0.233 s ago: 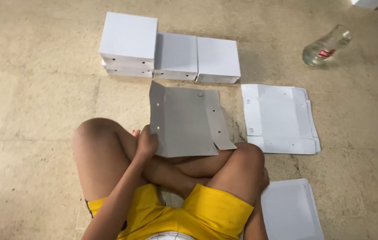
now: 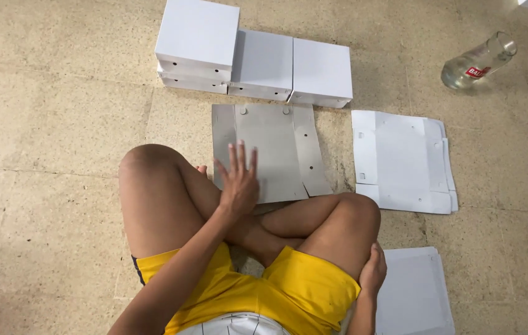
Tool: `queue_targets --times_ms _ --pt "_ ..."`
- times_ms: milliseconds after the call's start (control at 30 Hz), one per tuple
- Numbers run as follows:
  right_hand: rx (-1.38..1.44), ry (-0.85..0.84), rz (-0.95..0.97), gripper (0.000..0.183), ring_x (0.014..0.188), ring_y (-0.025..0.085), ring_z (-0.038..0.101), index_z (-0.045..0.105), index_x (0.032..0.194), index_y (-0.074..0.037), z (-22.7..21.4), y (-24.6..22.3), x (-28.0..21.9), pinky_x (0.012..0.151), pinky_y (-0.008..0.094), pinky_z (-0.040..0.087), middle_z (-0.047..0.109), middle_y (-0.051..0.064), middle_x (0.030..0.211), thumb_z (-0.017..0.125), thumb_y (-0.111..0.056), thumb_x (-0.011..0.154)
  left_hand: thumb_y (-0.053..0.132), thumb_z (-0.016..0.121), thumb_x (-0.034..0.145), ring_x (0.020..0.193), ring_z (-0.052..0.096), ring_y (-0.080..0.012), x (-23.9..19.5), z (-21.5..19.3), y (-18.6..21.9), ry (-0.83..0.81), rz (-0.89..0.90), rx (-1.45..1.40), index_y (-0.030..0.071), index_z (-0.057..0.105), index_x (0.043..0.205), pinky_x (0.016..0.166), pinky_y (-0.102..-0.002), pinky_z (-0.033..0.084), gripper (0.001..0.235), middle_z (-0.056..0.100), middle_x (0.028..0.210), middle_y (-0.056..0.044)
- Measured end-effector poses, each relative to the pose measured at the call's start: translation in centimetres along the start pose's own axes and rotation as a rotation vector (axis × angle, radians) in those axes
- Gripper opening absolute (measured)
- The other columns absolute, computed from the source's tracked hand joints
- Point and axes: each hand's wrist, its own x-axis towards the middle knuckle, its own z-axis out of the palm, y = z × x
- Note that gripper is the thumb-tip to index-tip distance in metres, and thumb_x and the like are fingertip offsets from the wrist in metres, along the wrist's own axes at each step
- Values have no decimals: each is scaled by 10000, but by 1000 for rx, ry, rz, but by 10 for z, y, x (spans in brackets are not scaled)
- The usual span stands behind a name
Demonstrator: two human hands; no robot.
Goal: The person sits on the floor and assembles a white cardboard box by hand. They fold the side panels and secure the tabs to form the box structure.
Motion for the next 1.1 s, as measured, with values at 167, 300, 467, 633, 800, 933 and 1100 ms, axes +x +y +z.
queue_targets --times_ms 167,300,467,633,800,933,1100 --pt "-495 -126 5 776 1466 411 274 107 1605 -64 25 -75 -57 1177 529 253 228 241 1614 283 -449 954 672 509 935 1528 -10 -439 9 28 43 -676 -76 -214 316 82 1617 989 -796 323 879 -86 1681 -156" --pt "-660 -57 -152 723 1386 493 339 107 1581 34 48 -76 -36 1135 550 284 250 309 1578 264 -318 970 536 648 940 1540 -228 -338 34 69 31 -1070 -186 -281 439 -199 1567 1017 -853 161 1058 -353 1645 -53" --pt "-969 -87 -339 762 1415 623 178 228 1559 -1 80 -110 -30 1129 662 213 110 434 1561 372 -445 956 75 590 992 1530 -212 -416 47 57 26 -1074 -198 -254 403 -238 1562 1018 -848 158 1057 -312 1656 -118" --pt "-1092 -429 -436 779 1510 495 156 300 1581 -19 144 -118 4 1174 653 189 190 314 1630 467 -433 943 109 775 872 1500 -215 -468 39 117 25 -940 -203 -304 364 -121 1598 896 -956 129 1181 -269 1648 -170" --pt "-1219 -643 -438 912 1338 444 422 258 1552 20 214 -65 68 1040 588 443 339 304 1474 490 -530 863 98 777 863 1480 -277 -447 47 110 13 -956 -220 -357 381 -105 1595 907 -966 94 1181 -359 1617 -130" --pt "-1112 -533 -432 888 1224 467 435 261 1510 59 227 -60 76 942 605 503 339 282 1335 591 -421 838 16 808 800 1488 -246 -459 52 100 7 -943 -173 -361 357 -106 1601 897 -965 134 1262 -299 1633 -168" --pt "-993 -567 -372 782 1157 462 535 319 1402 10 223 -70 76 891 604 501 441 258 1214 622 -411 817 401 667 816 1540 -58 -463 50 49 10 -774 -118 -337 238 54 1640 1057 -868 72 1040 -74 1683 -234"
